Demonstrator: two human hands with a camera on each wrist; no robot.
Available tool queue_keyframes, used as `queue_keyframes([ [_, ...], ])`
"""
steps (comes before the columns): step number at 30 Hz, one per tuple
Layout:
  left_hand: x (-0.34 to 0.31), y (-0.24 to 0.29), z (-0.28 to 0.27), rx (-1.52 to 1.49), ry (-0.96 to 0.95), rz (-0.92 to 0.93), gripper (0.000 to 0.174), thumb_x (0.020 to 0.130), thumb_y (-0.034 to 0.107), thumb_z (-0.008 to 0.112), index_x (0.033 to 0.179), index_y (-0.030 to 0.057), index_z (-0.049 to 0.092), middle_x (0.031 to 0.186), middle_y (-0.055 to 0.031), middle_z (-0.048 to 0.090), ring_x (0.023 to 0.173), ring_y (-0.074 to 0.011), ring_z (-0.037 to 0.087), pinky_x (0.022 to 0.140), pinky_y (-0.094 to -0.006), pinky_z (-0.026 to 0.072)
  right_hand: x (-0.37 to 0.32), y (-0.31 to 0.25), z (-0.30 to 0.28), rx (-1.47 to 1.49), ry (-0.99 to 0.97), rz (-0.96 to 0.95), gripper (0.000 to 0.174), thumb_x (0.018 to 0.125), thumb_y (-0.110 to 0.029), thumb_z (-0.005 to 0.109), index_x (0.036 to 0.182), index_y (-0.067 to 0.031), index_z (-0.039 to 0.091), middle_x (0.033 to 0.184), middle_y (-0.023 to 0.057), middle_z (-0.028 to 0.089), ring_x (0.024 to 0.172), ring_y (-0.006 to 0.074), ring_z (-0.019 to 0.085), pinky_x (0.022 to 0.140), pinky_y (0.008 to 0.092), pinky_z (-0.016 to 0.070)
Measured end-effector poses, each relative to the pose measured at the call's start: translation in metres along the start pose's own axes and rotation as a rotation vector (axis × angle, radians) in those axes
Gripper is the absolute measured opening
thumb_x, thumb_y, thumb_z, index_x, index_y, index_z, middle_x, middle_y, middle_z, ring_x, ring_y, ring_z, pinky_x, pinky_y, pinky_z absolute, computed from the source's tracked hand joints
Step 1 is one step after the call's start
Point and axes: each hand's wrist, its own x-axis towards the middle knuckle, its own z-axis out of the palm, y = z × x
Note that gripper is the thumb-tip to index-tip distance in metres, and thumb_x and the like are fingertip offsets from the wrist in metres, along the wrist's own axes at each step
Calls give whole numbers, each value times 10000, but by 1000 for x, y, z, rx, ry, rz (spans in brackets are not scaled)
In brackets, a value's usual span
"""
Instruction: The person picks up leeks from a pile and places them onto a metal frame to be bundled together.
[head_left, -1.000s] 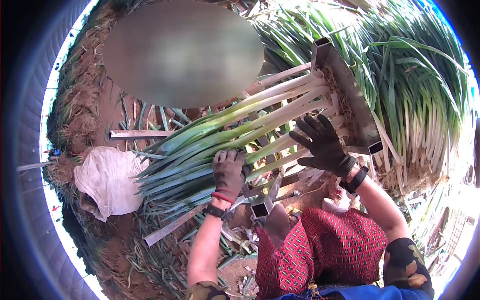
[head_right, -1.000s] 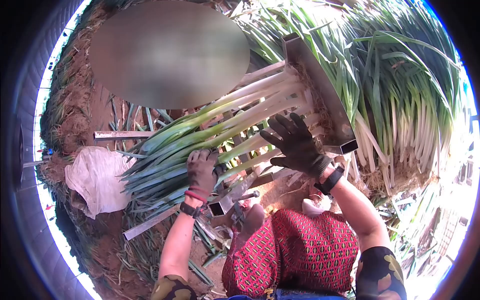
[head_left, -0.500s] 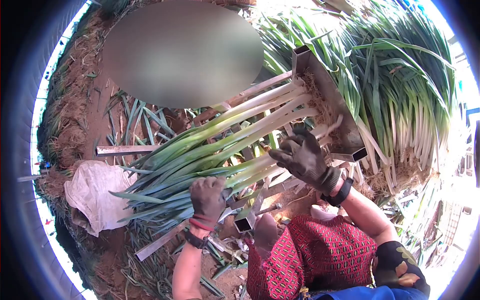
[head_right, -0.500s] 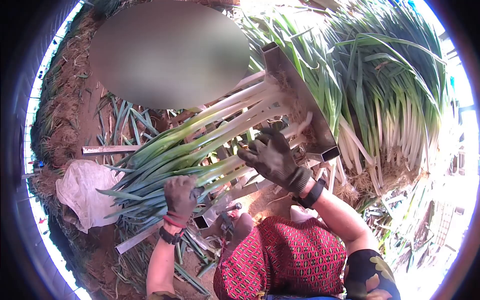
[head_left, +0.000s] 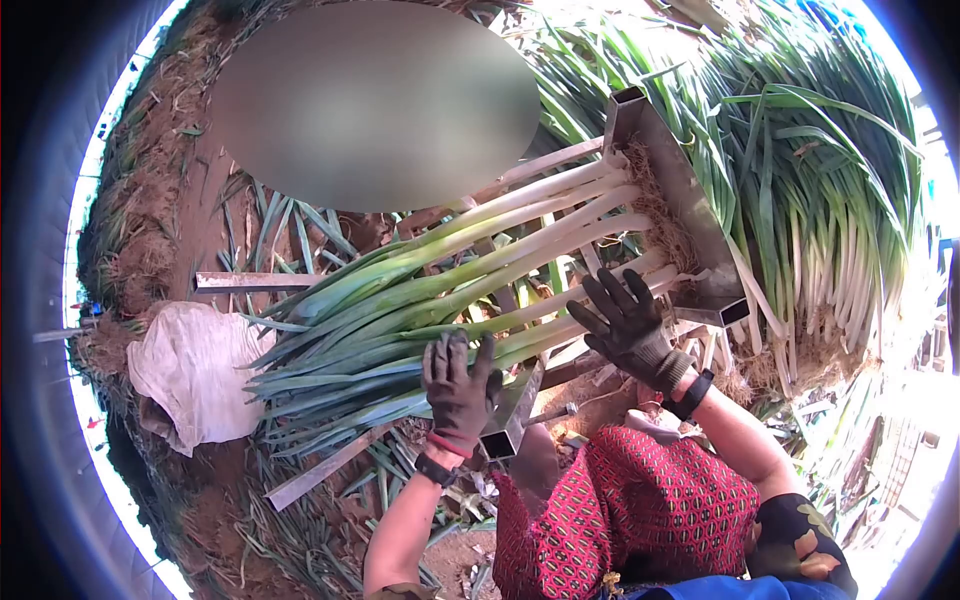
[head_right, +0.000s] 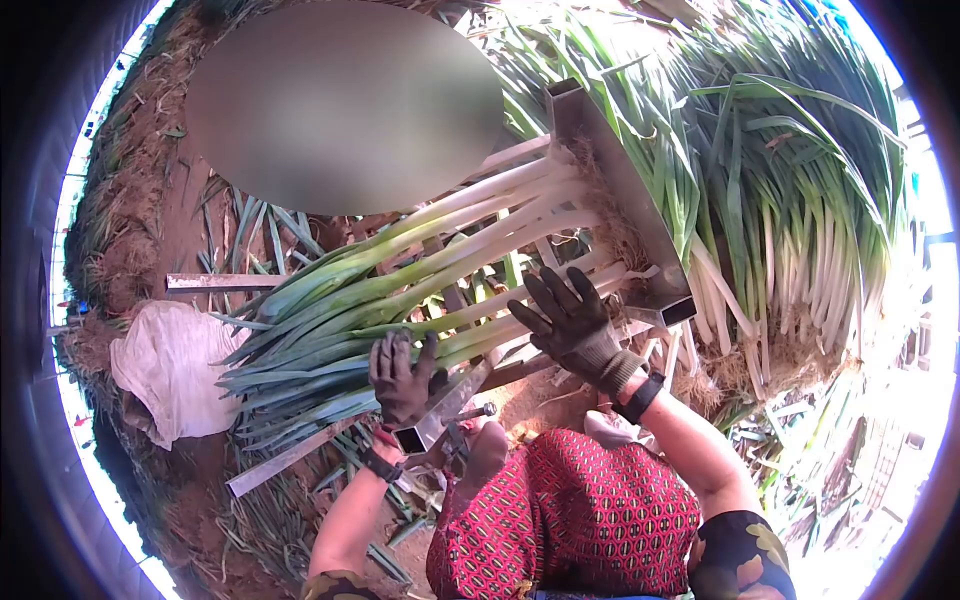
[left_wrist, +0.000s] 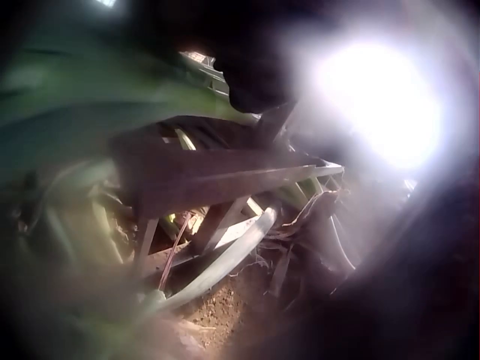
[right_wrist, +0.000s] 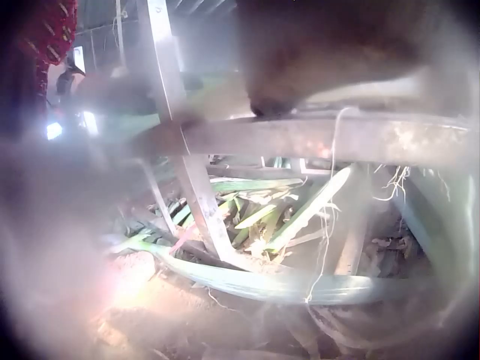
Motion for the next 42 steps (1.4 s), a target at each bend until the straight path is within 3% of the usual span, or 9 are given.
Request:
queue_keyframes([
  [6,18,-8,-8,-91,-95,13,583,898,433,631,1466,392,506,1491,-199,445,1365,-442,423,1141,-643,306,18,13,33,-156,196,-21,607,794,-267,700,1387,-270,572,1486,79,487,1399,265,439,1195,533,292],
  [10,39,-19,1,26,-141,-45,614,872,227,659,1451,380,525,1451,-198,490,1352,-450,442,1150,-645,284,47,20,32,-161,159,3,657,733,-279,762,1365,-260,587,1502,88,485,1398,279,440,1196,517,287],
  [13,48,-18,-2,-82,-68,-82,635,833,216,704,1427,382,555,1424,-195,509,1344,-448,450,1145,-645,292,57,25,28,-164,92,-3,667,739,-304,763,1378,-257,577,1492,87,492,1410,270,421,1207,519,264],
  [18,73,-38,-9,-233,31,-152,552,795,209,757,1335,162,652,1172,-151,650,1139,-359,597,1045,-487,432,49,16,19,-128,41,22,692,741,-311,773,1398,-262,564,1487,91,496,1416,267,420,1209,532,247],
  [22,87,-46,-4,-109,-79,-222,482,764,236,787,1229,149,700,1068,-113,669,1028,-324,627,963,-466,458,42,10,18,-96,77,42,668,739,-281,787,1377,-263,591,1482,80,504,1425,256,411,1216,518,234],
  [31,88,-65,19,-126,-330,-253,460,775,315,822,1193,155,717,1092,-126,680,1060,-332,621,969,-469,446,35,8,17,-98,131,48,642,723,-282,772,1345,-293,613,1414,61,558,1381,241,468,1209,509,269],
  [36,103,-38,-25,-169,-584,-434,555,747,438,844,1193,146,690,1143,-163,696,1110,-336,620,986,-477,439,26,9,18,-105,198,18,569,755,-220,710,1312,-304,631,1331,32,611,1331,232,528,1191,498,303],
  [40,101,-58,-15,-324,-516,-333,607,701,458,883,1161,111,693,1092,-129,714,1124,-321,629,981,-485,443,24,10,18,-78,205,9,512,780,-207,678,1279,-318,651,1337,24,613,1333,221,525,1190,489,309],
  [42,110,-59,-25,-457,-642,-420,603,688,452,892,1145,112,694,1099,-128,715,1135,-314,630,976,-470,445,24,9,18,-64,205,15,511,776,-209,681,1275,-319,655,1344,24,611,1337,220,519,1192,488,308],
])
